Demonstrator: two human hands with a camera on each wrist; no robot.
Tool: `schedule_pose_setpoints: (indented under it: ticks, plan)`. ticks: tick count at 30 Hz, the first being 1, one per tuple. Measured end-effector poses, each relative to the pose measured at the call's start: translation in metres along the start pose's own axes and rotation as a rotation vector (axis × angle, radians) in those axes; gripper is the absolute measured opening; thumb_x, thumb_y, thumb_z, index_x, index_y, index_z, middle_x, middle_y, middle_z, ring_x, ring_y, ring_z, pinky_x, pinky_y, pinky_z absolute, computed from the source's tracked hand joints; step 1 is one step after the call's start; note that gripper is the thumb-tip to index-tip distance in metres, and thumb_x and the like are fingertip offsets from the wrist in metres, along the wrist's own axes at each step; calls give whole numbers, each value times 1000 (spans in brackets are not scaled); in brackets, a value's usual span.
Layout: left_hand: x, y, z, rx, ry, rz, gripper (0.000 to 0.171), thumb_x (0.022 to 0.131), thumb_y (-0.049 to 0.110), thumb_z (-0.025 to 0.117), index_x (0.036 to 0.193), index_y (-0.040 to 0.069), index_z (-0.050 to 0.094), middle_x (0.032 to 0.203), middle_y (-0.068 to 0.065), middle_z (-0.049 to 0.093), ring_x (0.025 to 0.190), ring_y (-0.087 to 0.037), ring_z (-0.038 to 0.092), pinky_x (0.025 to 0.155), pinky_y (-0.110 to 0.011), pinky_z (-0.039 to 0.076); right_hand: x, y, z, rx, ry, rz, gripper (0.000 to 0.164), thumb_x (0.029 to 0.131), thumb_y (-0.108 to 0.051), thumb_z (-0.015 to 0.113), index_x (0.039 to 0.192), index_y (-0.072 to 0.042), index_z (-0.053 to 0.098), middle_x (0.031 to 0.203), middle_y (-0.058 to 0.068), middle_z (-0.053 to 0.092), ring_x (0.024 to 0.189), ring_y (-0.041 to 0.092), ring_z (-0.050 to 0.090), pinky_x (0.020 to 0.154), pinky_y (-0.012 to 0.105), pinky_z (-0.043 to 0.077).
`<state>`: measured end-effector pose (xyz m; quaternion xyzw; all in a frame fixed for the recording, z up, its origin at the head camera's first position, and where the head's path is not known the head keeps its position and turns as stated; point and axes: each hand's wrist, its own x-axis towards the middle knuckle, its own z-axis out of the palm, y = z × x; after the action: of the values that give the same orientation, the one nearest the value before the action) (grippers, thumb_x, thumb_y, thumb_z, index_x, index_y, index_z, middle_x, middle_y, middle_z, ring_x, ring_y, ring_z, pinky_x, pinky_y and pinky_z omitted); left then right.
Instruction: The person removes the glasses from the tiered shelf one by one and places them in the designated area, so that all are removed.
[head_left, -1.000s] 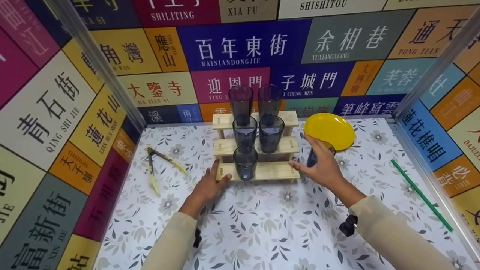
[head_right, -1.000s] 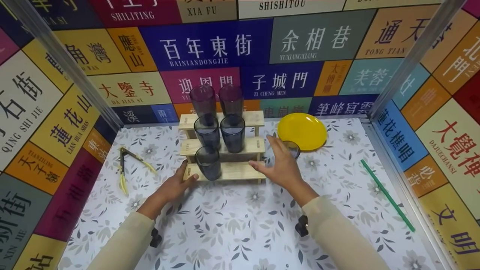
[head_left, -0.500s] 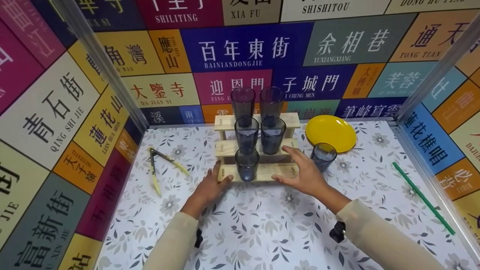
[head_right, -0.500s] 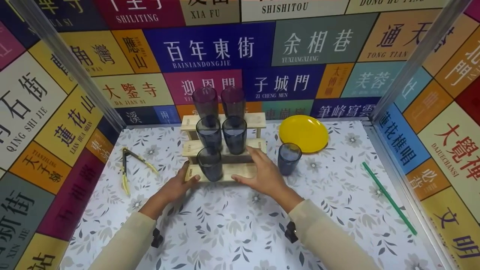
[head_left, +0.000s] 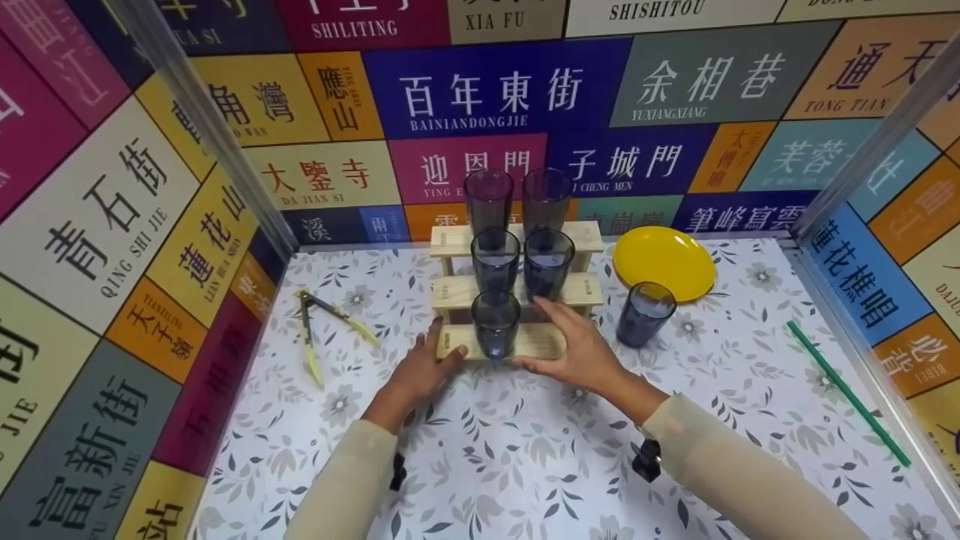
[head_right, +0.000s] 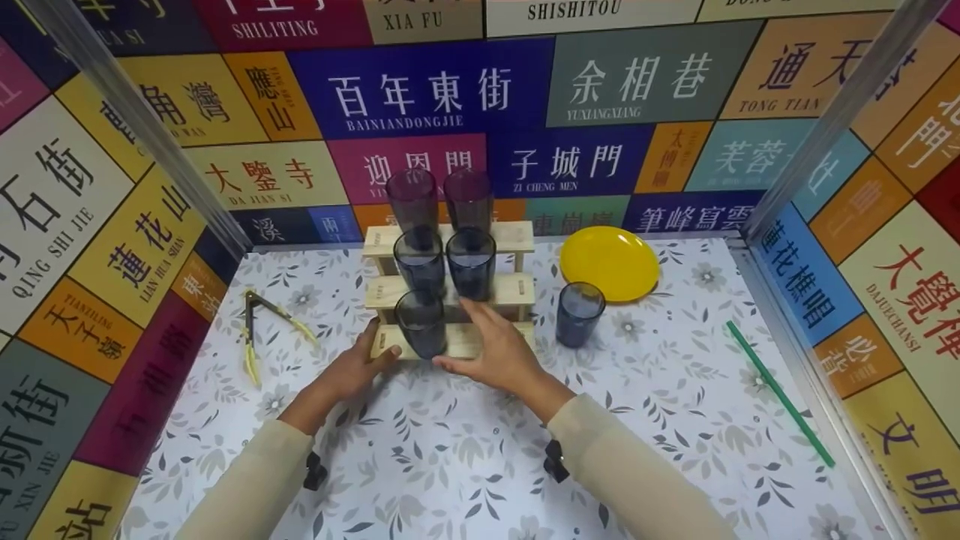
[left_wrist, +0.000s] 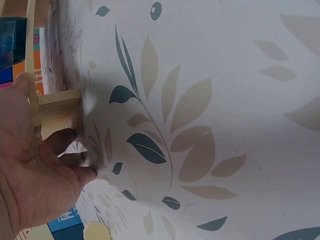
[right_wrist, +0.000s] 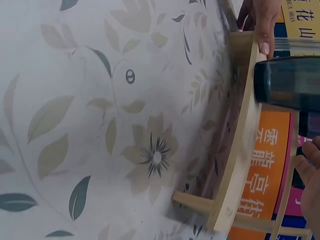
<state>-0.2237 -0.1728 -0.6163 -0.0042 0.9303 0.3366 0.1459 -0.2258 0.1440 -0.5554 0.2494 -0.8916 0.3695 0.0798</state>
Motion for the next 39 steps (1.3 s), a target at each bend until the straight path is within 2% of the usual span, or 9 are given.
schedule_pose_setpoints:
  ticks: [6,15,19,26,34,39]
  plan:
    - [2,0,1,-3,18,11,95,110,73,47,180,21,9,179,-36,19,158,-61,37,128,-70,36,7,-6,10,-2,1,-12,109,80,-55,99,165,-7,50,161,20,61,146,43,61,120,62,51]
    - [0,-1,3,1,25,7,94,110,71,47,180,20,10,179,-36,20,158,-62,37,128,-71,35,14,-14,20,5,-22,29,112,80,-58,98,168,-9,47,165,22,56,151,47,56,123,65,47]
    - [-1,0,3,-5,24,11,93,111,70,48,180,20,11,178,-37,20,159,-61,37,128,-71,35,18,-17,25,22,-23,42,113,79,-59,98,168,-10,46,165,21,56,151,44,57,124,63,47]
    - [-1,1,1,-12,36,25,92,111,67,51,180,17,15,177,-38,24,157,-61,40,127,-71,38,26,-21,32,78,29,21,113,77,-57,100,165,-7,49,157,15,64,129,31,73,108,46,61]
    - [1,0,2,-3,31,27,93,111,69,50,180,18,13,177,-37,25,158,-59,39,127,-70,38,31,-27,42,34,130,12,107,76,-55,101,157,-3,56,155,19,66,131,39,72,109,53,60]
    - [1,-1,3,-9,35,39,92,111,67,50,180,17,13,176,-38,27,156,-60,42,124,-71,41,35,-32,49,24,187,31,100,76,-57,101,151,-3,61,144,19,73,126,39,74,105,53,61]
